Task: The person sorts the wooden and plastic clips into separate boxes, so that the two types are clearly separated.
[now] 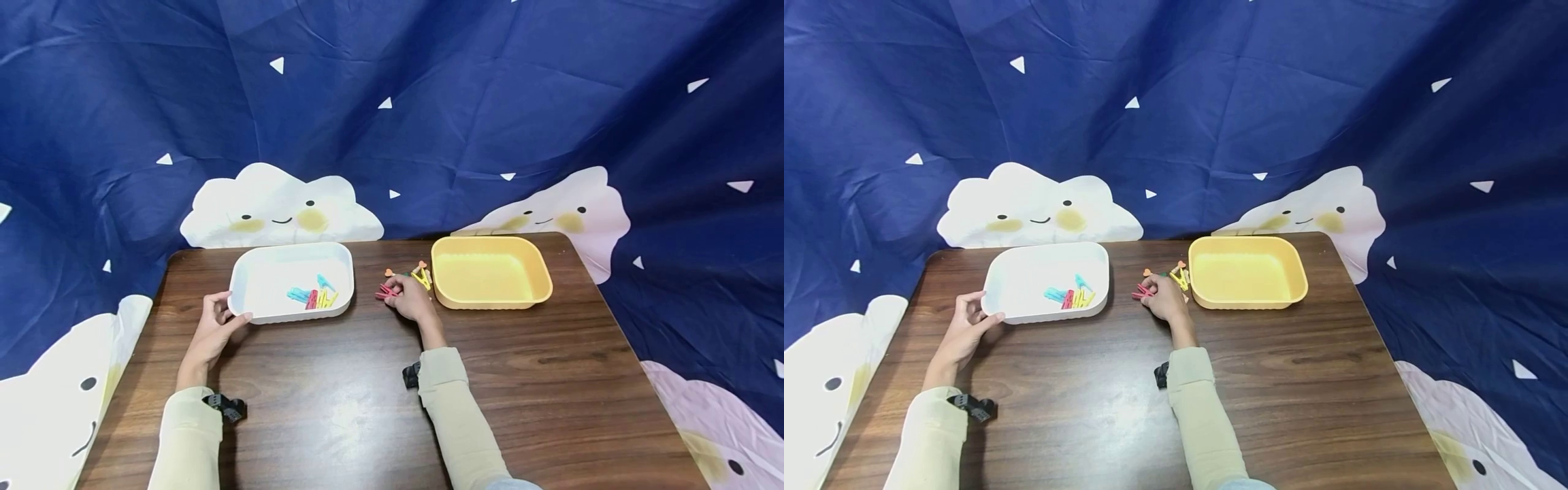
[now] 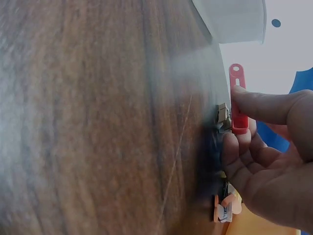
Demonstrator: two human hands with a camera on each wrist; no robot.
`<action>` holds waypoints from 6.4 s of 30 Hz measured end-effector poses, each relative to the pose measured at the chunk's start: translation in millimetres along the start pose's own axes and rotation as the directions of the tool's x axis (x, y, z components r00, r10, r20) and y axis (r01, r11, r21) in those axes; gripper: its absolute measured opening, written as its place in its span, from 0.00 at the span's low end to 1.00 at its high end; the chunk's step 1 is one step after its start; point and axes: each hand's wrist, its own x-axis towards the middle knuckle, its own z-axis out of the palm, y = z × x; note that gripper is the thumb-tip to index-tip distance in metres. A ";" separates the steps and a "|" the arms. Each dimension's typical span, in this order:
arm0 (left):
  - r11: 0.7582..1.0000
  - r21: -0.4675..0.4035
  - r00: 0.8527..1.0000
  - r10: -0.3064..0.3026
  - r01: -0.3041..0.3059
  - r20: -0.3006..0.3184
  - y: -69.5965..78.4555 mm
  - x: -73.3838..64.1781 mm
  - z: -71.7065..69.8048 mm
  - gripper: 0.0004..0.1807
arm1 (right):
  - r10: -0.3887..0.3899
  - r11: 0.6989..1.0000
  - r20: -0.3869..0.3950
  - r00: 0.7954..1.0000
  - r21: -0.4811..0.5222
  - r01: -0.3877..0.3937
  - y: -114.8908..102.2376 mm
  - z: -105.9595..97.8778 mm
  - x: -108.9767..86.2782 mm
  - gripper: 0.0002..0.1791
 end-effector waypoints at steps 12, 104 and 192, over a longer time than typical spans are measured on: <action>1.000 -0.005 1.000 -0.006 0.006 -0.006 0.8 -0.6 0.9 0.36 | 0.018 0.999 -0.024 1.000 0.049 -0.017 -1.6 0.6 3.1 0.13; 1.000 0.013 1.000 -0.015 0.015 0.012 3.1 1.3 0.7 0.33 | -0.240 0.970 0.059 0.969 -0.029 0.242 -100.9 75.8 6.2 0.15; 1.000 -0.018 0.999 0.015 -0.014 0.042 4.3 -4.3 -1.7 0.32 | 0.181 0.971 -0.260 0.948 -0.109 -0.215 2.6 0.3 28.5 0.22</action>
